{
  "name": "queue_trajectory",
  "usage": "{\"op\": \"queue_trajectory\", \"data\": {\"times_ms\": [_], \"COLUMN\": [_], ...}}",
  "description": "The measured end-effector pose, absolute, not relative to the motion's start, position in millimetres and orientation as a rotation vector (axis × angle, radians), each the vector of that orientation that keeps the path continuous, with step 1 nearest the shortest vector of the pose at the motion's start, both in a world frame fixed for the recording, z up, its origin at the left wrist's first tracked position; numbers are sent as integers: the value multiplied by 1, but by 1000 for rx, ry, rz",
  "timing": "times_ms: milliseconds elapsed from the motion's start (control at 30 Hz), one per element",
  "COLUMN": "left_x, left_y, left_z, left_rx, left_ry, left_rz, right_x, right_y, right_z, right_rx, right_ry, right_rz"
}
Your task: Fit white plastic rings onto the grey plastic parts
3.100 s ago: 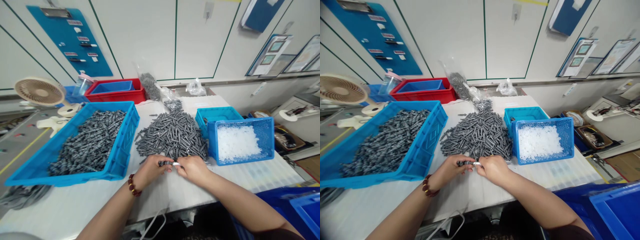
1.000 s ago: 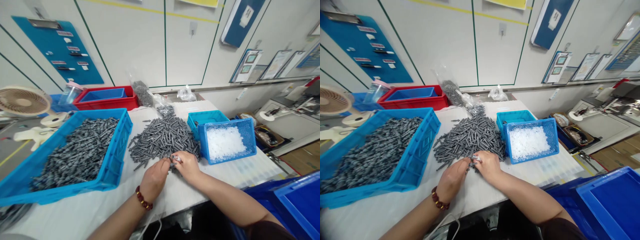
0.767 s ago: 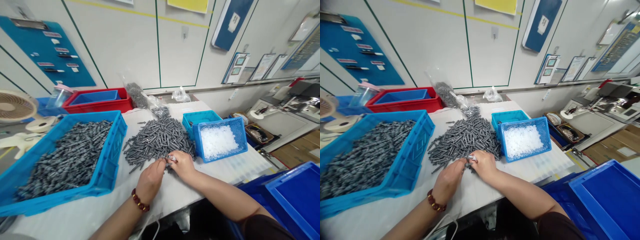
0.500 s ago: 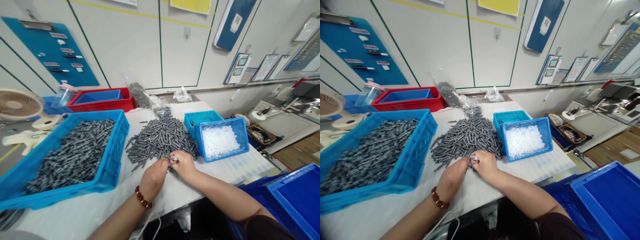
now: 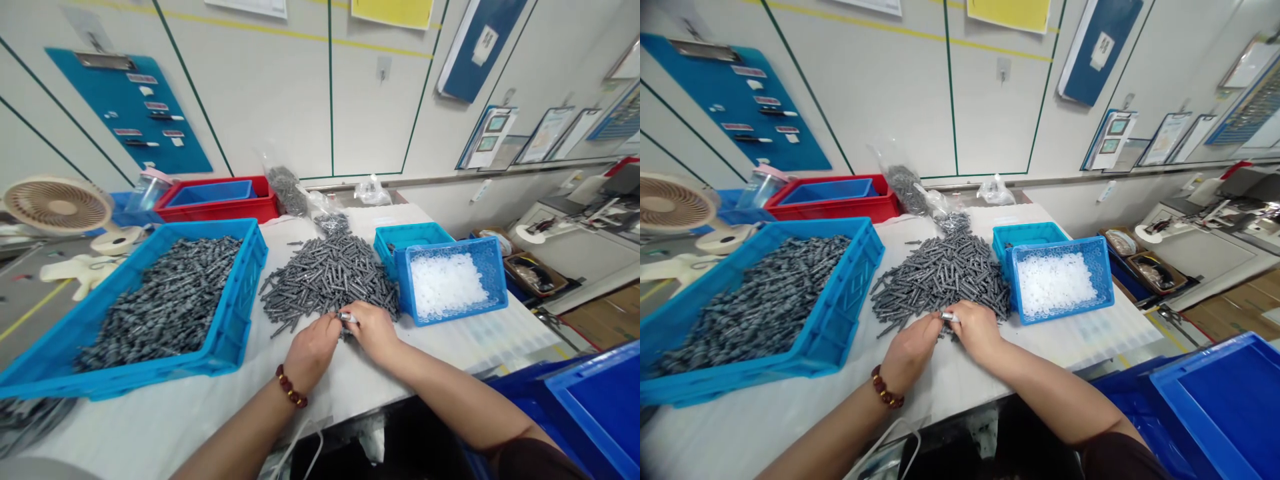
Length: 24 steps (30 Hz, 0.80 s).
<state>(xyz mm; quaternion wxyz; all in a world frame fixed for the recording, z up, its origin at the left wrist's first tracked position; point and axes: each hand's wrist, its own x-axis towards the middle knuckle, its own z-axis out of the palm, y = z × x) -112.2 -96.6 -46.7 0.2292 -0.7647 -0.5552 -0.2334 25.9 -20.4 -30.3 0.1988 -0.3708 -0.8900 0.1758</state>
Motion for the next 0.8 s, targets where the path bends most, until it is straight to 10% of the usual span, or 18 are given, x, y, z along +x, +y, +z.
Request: {"op": "queue_trajectory", "data": {"times_ms": [800], "left_x": [-115], "left_y": [-99], "left_z": [-32], "left_rx": [-2086], "left_ry": [-1392], "left_rz": [-927], "right_x": [26], "right_y": [-30], "right_z": [-19], "right_rx": [-1003], "right_ry": [-2253], "right_rz": [807]}}
